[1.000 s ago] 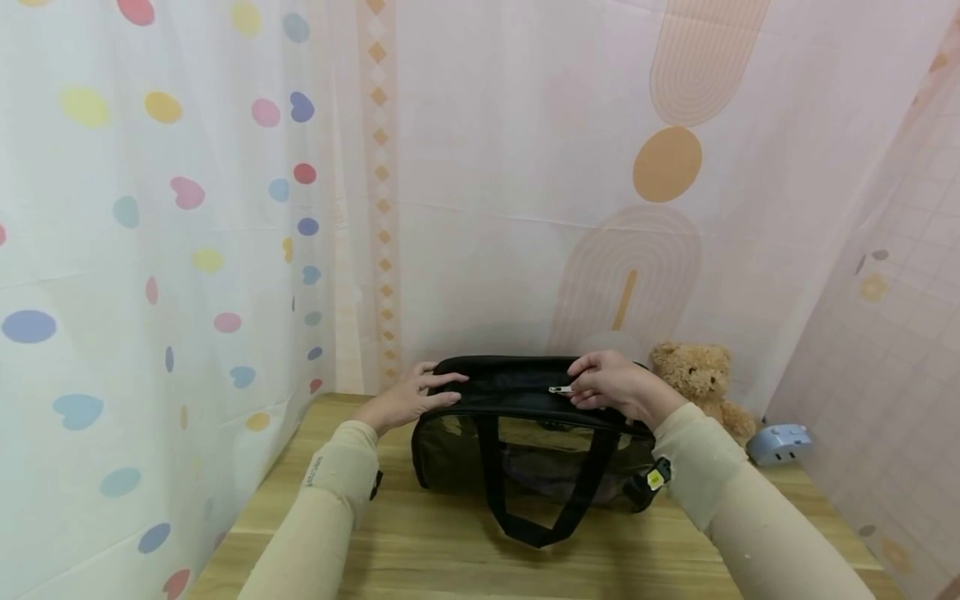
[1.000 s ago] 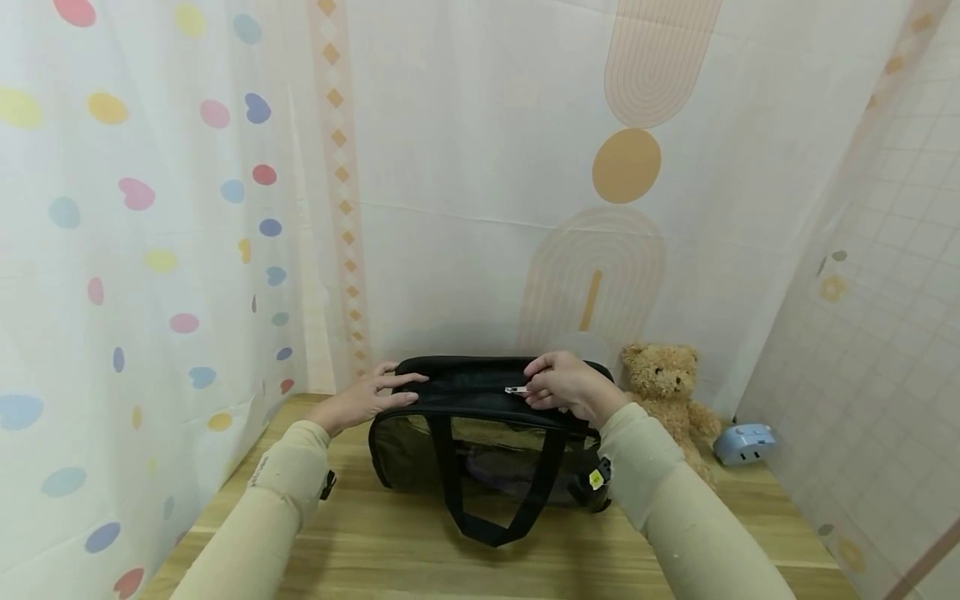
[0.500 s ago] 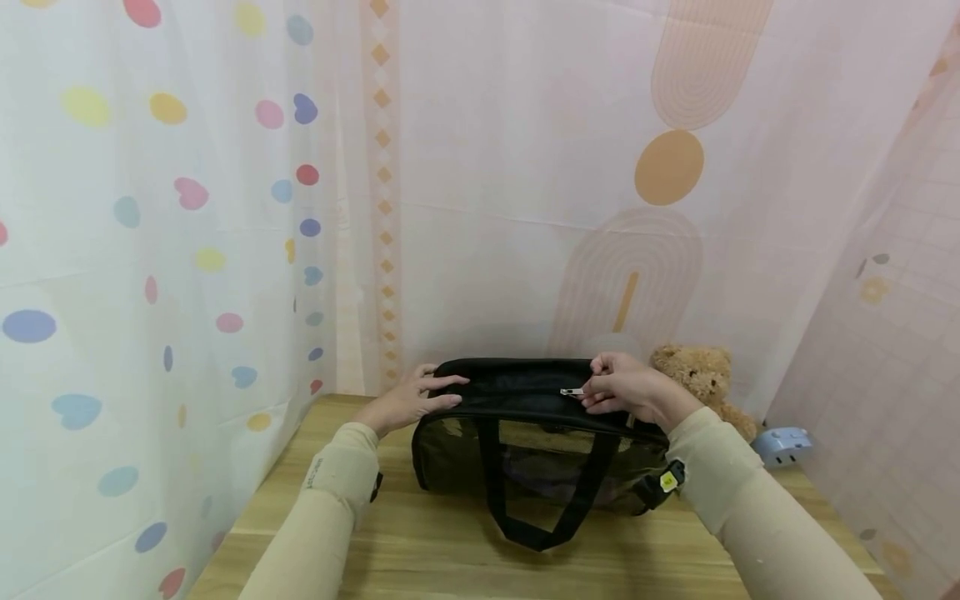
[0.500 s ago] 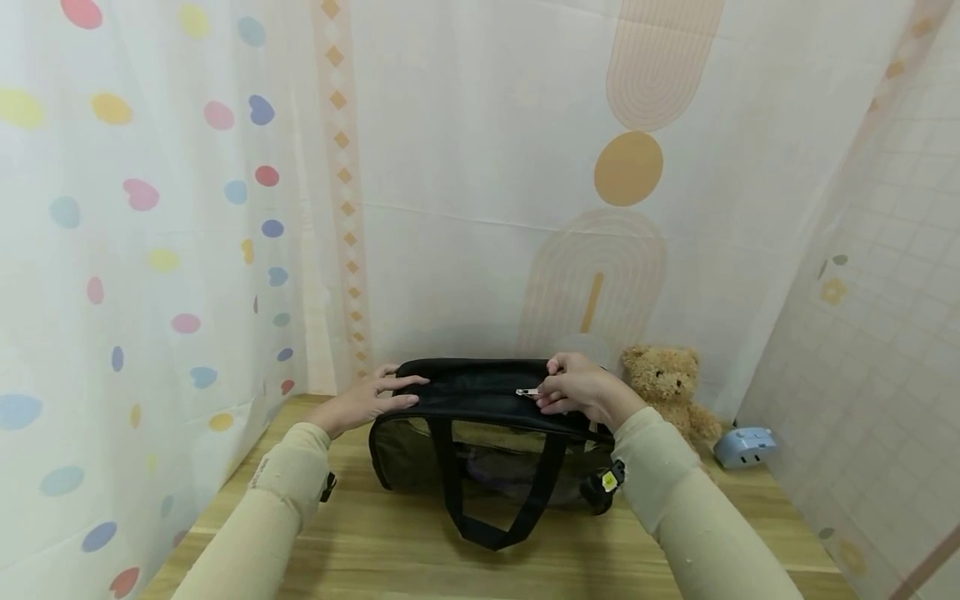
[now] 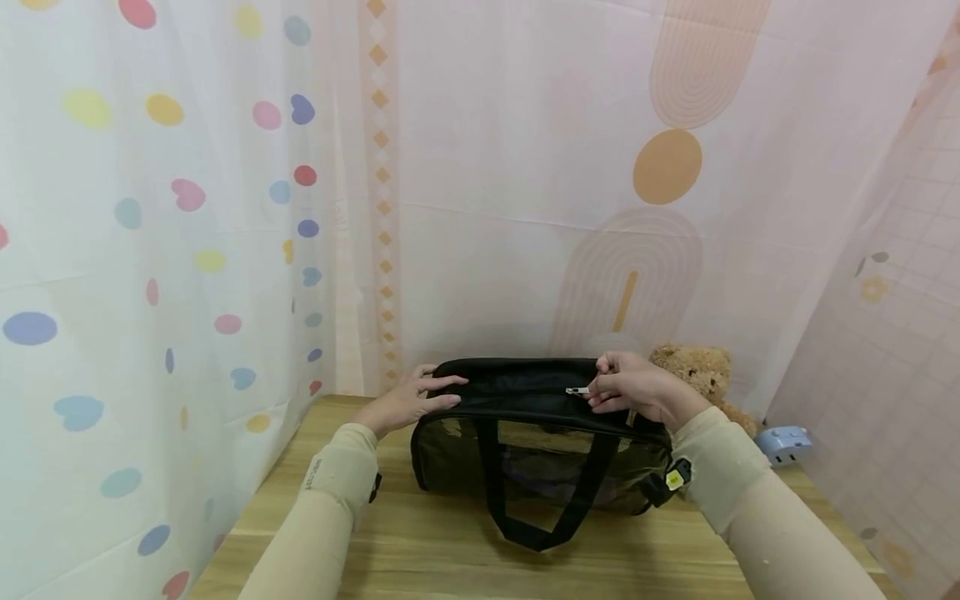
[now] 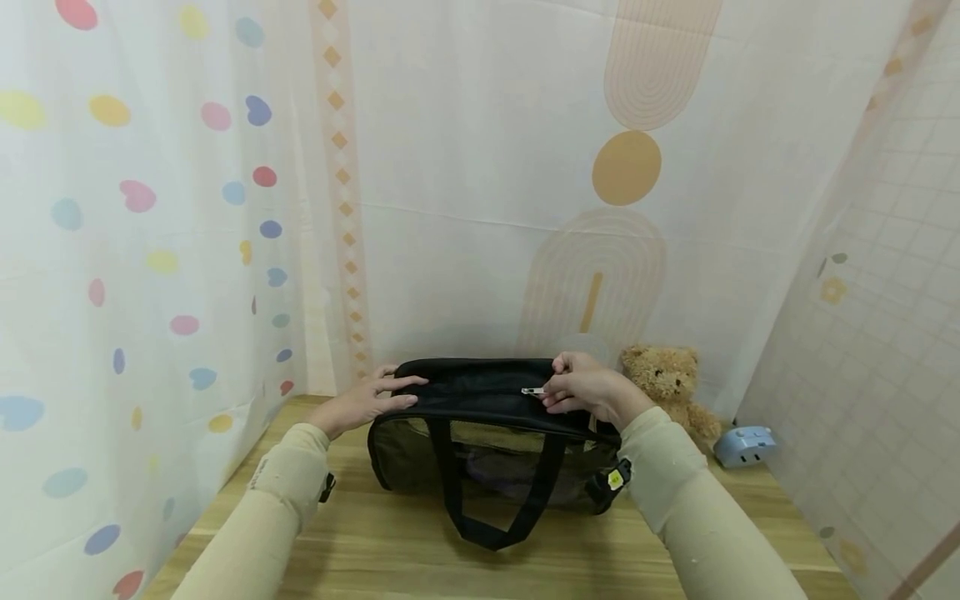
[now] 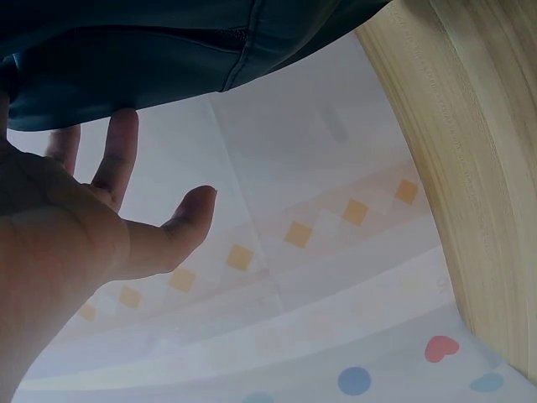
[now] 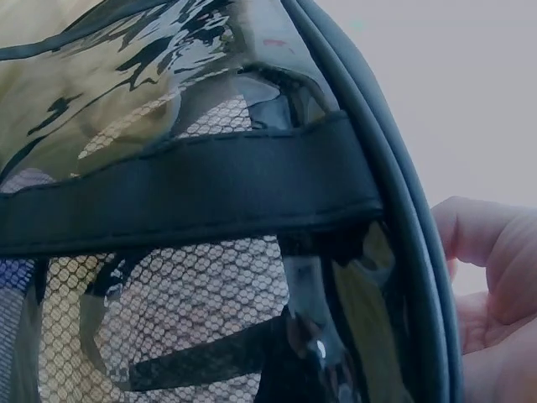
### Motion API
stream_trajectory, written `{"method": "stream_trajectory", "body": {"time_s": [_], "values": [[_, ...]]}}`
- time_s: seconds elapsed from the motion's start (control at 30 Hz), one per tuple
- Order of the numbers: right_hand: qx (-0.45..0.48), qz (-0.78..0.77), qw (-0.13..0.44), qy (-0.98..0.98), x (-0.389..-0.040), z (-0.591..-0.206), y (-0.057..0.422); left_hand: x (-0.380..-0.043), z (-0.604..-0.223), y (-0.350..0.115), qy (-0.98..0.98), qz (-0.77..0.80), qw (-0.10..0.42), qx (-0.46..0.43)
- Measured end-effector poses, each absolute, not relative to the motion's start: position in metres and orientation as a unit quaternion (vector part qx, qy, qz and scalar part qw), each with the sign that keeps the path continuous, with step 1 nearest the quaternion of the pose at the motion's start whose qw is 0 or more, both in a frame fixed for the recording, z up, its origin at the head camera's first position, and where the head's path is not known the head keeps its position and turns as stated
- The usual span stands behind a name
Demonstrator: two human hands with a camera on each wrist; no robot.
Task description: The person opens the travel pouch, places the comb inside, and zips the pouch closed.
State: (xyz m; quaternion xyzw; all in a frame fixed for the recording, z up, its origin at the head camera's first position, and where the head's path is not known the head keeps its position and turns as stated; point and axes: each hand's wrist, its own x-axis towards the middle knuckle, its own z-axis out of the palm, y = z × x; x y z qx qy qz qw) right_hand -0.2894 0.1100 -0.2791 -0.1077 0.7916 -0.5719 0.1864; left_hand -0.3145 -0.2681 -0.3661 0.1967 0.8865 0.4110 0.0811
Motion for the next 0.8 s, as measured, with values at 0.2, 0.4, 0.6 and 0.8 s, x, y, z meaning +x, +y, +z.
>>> {"method": "stream_trajectory", "body": {"time_s": [0.2,0.4,0.6,0.8], "values": [[-0.117,-0.571,0.184,0.792,-0.289,-0.278,0.121,-0.315,-0.365,-0.269,0.889,0.405,0.08,0.196],[-0.118,-0.58,0.187,0.785,-0.289,-0.278,0.133,-0.315,-0.365,-0.271,0.89,0.404,0.077,0.196],[-0.128,-0.584,0.196,0.777,-0.29,-0.28,0.141,-0.314,-0.363,-0.273,0.886,0.412,0.079,0.196],[-0.136,-0.577,0.187,0.784,-0.289,-0.282,0.149,-0.314,-0.363,-0.275,0.892,0.4,0.077,0.195]]}}
